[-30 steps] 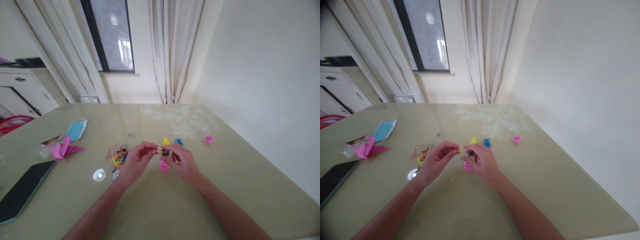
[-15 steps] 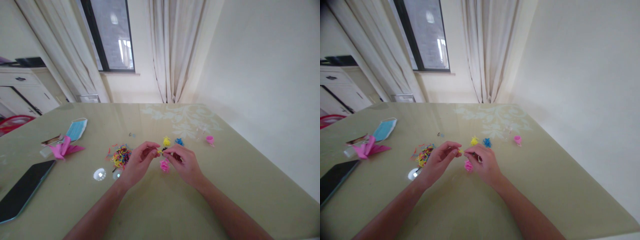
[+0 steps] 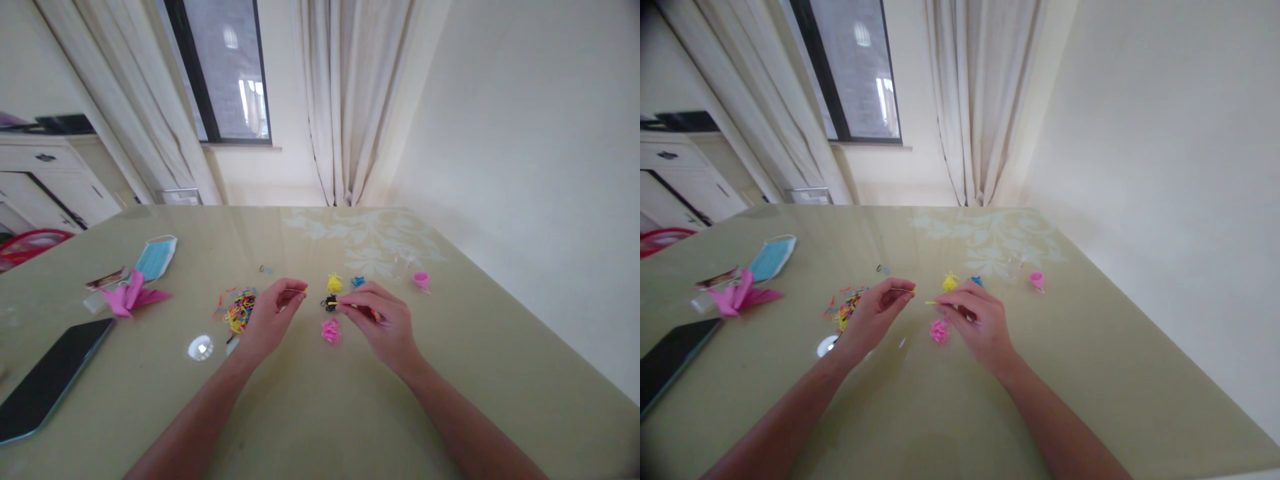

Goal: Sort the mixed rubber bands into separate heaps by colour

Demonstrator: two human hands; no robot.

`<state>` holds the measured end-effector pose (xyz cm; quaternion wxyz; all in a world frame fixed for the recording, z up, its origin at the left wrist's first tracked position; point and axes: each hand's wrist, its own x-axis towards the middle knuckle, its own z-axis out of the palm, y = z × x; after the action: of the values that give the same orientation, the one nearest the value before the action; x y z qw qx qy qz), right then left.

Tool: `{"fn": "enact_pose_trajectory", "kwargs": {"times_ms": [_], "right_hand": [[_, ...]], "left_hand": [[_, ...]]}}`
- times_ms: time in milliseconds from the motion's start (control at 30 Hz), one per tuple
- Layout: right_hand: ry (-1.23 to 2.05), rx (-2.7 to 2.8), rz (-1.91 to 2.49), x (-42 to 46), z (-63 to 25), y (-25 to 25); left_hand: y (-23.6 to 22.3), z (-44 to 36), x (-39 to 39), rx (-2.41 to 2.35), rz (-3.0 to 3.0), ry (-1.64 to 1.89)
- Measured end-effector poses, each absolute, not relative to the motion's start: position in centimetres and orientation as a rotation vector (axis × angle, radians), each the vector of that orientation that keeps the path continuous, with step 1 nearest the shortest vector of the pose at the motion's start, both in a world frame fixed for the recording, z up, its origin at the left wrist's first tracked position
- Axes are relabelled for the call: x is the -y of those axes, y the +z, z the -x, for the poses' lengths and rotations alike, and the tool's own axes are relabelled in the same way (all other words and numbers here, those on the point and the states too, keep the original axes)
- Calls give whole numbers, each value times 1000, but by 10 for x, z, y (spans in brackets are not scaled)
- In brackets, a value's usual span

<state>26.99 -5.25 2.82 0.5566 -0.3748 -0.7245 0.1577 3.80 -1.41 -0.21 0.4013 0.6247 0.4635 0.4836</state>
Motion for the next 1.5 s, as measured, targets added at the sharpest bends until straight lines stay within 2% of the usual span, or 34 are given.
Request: {"fn": "enact_pose_trajectory", "kwargs": {"times_ms": [267,567,800,900,1167,1500], "right_hand": [[301,1646,1041,32,-286,24],[168,1922,1403,-4,-295,-11],[18,2034,1559,-14,-282,-15],[53,1979,1496,-10,-281,-12],[420,1855,1051,24,-267,7],[402,1966,869,30,-264,10]], "left_hand": [[-1,-38,13,-1180,-1615,1242],[-1,-41,12,-1164,-1605,1245],[-2,-42,12,-1158,-1606,1241],[-2,-42,12,-1156,-1589,1259],[6,-49,23,-1042,-1532,1249],[11,-54,29,-978,-1544,1196]]}}
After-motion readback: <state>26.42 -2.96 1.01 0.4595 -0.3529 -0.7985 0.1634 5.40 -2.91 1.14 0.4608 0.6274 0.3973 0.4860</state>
